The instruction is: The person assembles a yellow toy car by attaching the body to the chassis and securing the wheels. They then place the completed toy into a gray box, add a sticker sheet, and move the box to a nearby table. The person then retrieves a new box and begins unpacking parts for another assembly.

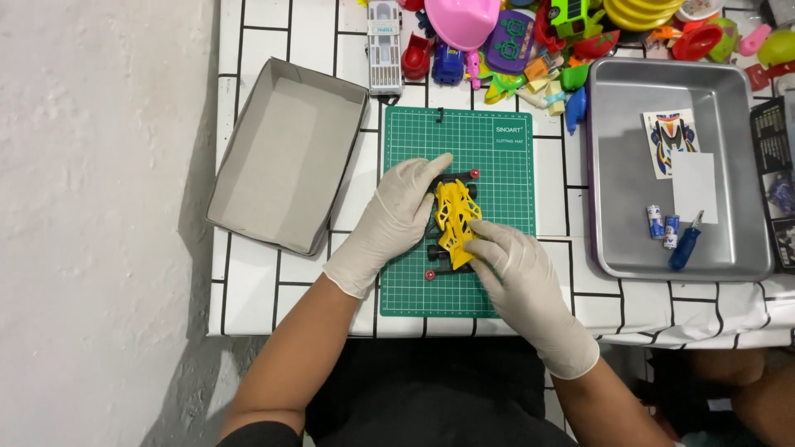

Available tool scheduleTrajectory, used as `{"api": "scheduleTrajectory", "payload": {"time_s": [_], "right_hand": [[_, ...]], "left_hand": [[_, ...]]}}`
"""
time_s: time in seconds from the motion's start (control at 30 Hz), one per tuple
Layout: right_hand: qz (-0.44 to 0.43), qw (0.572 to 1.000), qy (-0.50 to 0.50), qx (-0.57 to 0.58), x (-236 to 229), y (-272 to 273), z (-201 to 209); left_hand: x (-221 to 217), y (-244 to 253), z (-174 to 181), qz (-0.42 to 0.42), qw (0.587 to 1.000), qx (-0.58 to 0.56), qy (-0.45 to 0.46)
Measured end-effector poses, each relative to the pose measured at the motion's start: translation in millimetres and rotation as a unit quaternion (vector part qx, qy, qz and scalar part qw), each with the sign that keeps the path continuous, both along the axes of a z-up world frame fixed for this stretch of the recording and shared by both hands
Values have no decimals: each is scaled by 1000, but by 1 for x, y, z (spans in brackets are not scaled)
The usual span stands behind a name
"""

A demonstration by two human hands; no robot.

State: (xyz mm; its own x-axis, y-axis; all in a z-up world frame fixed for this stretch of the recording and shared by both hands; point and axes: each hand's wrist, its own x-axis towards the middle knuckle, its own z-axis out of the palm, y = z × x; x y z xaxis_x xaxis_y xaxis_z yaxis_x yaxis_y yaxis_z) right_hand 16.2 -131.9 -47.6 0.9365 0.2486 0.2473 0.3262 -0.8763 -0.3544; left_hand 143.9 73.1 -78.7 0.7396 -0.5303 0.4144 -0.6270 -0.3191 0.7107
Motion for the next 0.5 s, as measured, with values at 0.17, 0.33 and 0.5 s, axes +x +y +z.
{"api": "scheduleTrajectory", "payload": {"time_s": [0.17, 0.33, 0.5], "right_hand": [[-6, 1000, 8, -11, 4, 1, 4], [11, 999, -19, -32, 7, 0, -4], [10, 996, -57, -65, 4, 4, -7]], "left_hand": [[0, 1, 5, -8, 1000, 10, 19], [0, 4, 11, -28, 999, 7, 26], [0, 5, 9, -30, 999, 10, 10]]}}
